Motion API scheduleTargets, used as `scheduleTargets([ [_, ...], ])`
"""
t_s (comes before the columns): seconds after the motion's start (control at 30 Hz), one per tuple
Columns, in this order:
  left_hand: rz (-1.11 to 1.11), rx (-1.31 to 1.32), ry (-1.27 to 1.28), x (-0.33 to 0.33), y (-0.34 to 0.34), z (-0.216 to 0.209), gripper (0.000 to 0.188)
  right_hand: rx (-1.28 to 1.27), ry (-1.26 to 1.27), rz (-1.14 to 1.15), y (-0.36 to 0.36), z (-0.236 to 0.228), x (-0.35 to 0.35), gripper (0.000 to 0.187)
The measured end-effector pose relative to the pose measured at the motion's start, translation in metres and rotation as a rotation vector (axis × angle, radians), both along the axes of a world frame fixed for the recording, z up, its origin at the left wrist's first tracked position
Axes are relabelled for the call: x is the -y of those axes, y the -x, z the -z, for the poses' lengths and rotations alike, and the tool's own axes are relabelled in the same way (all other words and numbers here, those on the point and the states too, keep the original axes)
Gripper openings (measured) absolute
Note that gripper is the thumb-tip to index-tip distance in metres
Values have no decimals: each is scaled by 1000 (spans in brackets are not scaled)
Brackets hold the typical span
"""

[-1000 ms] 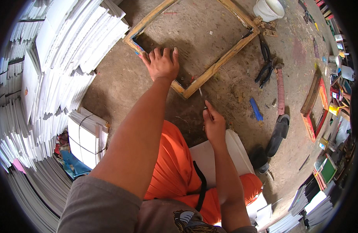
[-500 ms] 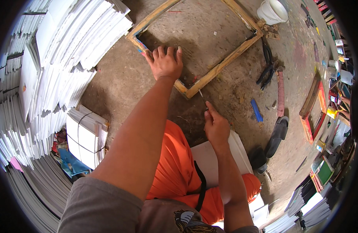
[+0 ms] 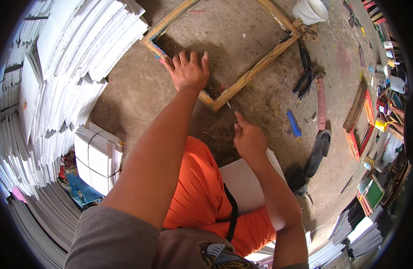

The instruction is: The person sits on the floor and uses a screwdriver to tighten screws on a rectangular wooden frame. The person holds the frame steady with one hand while manipulating the screwdriver with the other, working along the edges of the frame.

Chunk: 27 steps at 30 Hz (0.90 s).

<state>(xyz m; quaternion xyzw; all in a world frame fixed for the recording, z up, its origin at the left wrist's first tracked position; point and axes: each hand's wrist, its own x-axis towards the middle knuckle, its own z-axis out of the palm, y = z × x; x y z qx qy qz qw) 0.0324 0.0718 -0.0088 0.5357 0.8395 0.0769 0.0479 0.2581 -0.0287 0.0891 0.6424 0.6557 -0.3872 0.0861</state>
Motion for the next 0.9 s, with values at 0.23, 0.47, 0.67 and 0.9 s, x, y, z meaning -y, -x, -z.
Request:
scheduleTargets([
  [0.23, -20, 31, 32, -3, 3, -4, 56, 21, -217, -105, -10, 6, 3, 43],
  [0.47, -19, 45, 19, -1, 2, -1, 57, -132, -218, 60, -11, 14, 17, 39],
  [0.67, -23, 32, 37, -3, 3, -1, 57, -139, -217, 49, -14, 13, 15, 40],
  [0.9, -23, 45, 12, -2, 4, 0, 55, -121, -218, 46, -16, 16, 17, 41],
])
